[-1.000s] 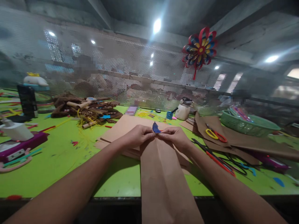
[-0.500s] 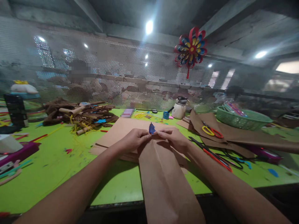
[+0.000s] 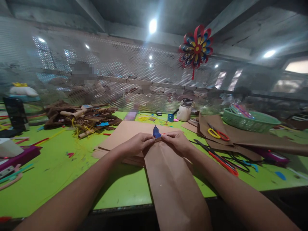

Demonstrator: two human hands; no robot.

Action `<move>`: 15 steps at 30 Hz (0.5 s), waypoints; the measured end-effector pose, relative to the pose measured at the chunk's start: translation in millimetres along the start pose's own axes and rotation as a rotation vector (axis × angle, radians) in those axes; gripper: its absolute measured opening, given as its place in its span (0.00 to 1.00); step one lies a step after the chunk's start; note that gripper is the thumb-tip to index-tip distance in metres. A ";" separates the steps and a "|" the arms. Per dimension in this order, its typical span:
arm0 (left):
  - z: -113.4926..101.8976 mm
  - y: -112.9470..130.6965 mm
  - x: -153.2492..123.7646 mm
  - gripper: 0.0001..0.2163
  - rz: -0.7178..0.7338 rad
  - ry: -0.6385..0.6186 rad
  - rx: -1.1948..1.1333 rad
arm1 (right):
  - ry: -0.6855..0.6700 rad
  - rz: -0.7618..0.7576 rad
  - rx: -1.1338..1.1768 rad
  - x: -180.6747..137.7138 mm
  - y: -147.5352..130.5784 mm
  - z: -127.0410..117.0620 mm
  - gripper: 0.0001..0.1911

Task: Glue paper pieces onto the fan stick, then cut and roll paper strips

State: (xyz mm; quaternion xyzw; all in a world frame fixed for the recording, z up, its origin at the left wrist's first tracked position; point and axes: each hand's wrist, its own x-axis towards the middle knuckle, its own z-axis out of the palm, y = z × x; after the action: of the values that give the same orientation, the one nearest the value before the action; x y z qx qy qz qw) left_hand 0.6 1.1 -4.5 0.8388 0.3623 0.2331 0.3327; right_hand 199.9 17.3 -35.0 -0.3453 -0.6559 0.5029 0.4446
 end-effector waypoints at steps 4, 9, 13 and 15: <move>0.2 -3.2 -0.4 0.17 0.019 -0.021 -0.001 | 0.067 0.027 0.031 -0.1 -1.6 2.7 0.17; 1.7 -4.0 -3.4 0.19 -0.023 -0.039 0.022 | 0.131 0.059 0.082 0.3 -3.8 3.0 0.17; 2.5 -4.2 -7.0 0.21 -0.077 -0.033 0.047 | 0.085 0.092 0.037 0.6 -4.0 -1.8 0.19; 3.0 -4.8 -7.3 0.20 -0.074 -0.031 0.038 | 0.055 0.107 0.033 0.6 -4.2 -3.9 0.21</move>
State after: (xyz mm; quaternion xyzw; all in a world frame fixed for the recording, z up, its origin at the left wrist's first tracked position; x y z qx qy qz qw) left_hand -4.3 -3.2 -11.0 0.8345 0.3925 0.2007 0.3307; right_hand 203.3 18.1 -30.3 -0.3863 -0.6156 0.5269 0.4407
